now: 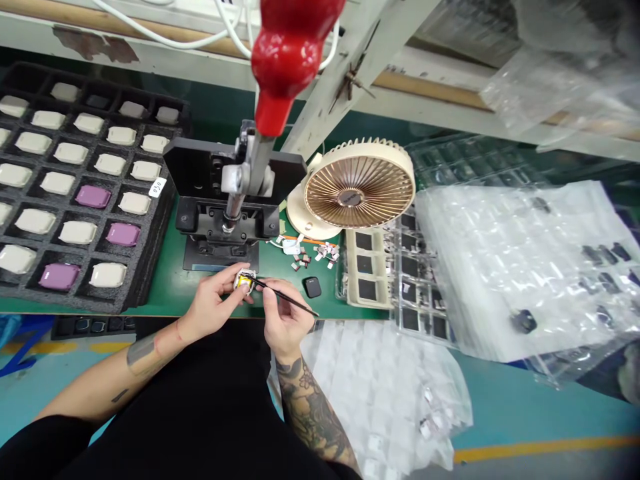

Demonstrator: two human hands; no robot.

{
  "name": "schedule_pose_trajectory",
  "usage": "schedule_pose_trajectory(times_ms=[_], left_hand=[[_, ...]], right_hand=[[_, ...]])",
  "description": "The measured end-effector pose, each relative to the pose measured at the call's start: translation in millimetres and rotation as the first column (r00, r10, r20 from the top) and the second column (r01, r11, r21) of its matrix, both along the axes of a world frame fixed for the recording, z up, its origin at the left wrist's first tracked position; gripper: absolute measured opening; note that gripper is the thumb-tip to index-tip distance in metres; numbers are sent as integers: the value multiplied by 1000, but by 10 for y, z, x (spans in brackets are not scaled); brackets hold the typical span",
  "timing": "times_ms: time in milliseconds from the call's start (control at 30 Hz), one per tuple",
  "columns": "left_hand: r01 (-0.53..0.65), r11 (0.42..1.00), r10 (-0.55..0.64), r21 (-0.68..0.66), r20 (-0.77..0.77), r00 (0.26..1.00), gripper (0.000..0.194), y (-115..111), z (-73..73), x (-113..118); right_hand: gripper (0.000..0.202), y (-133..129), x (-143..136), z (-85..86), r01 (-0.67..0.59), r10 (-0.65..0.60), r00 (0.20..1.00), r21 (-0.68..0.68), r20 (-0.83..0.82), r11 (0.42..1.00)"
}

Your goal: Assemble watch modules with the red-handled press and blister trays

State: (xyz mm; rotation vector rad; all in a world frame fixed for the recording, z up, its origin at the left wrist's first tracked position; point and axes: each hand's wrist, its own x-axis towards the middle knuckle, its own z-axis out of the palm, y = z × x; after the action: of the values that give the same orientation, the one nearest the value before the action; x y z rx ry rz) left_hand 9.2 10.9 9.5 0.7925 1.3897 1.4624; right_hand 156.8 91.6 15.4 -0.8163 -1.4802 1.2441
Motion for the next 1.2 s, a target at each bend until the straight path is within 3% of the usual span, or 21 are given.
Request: schedule_pose_trajectory(times_ms=[100, 167, 300, 400, 533, 700, 800, 900, 967, 1000, 1067, 1100, 1133, 1200], left_hand=[[19, 1000, -19, 16, 36, 999, 52, -17, -6, -14], [4, 1000, -5, 18, 47, 999, 53, -19, 4, -16], [-56, 998, 54, 11, 91, 994, 59, 9, 50, -2], [-80, 997, 77, 20, 116, 990, 61, 35, 73, 7], [-87, 996, 84, 18, 126, 989, 59, 46, 80, -4], [-75, 996, 67, 51, 136, 988, 59, 38, 120, -28], [-114, 993, 112, 9, 121, 986, 54, 36, 126, -17], [-123, 992, 123, -10, 88, 988, 52, 31, 82, 0], [-106, 994, 107, -8, 57, 993, 54, 20, 40, 5], [-96, 995, 96, -12, 40, 995, 57, 13, 21, 6], [-80, 996, 81, -24, 10, 997, 63, 0, -7, 5], [-76, 997, 76, -27, -1, 997, 65, -5, -16, 5], [-75, 997, 75, -26, -9, 997, 63, -7, -20, 4], [-78, 997, 78, -21, -22, 997, 51, -6, -16, 4]], right_hand=[[7, 10, -10, 28, -34, 22, 998, -242, -51, 970], [10, -8, 10, 74, -80, 56, 995, -301, -86, 950], [8, -50, 98, 181, -145, 136, 988, -138, -67, 980], [11, -12, 148, 173, -4, 1, 998, -52, -64, 999], [18, 66, 124, 42, 101, -101, 995, -102, 1, 990], [16, 57, 118, -1, 17, -18, 1000, -168, -3, 986], [26, 232, 487, 195, -61, 52, 996, -134, -67, 989], [39, 635, 1205, 615, -123, 122, 992, -23, -17, 992], [45, 991, 1673, 941, -171, 162, 980, 69, 116, 983], [46, 1185, 1842, 1084, -161, 136, 968, 105, 211, 981], [38, 1575, 1989, 1286, 20, -110, 904, 215, 412, 976], [35, 1747, 1971, 1338, 179, -315, 857, 338, 407, 924], [33, 1885, 1908, 1357, 333, -494, 806, 440, 326, 834], [33, 2011, 1710, 1314, 553, -701, 705, 536, 107, 638]])
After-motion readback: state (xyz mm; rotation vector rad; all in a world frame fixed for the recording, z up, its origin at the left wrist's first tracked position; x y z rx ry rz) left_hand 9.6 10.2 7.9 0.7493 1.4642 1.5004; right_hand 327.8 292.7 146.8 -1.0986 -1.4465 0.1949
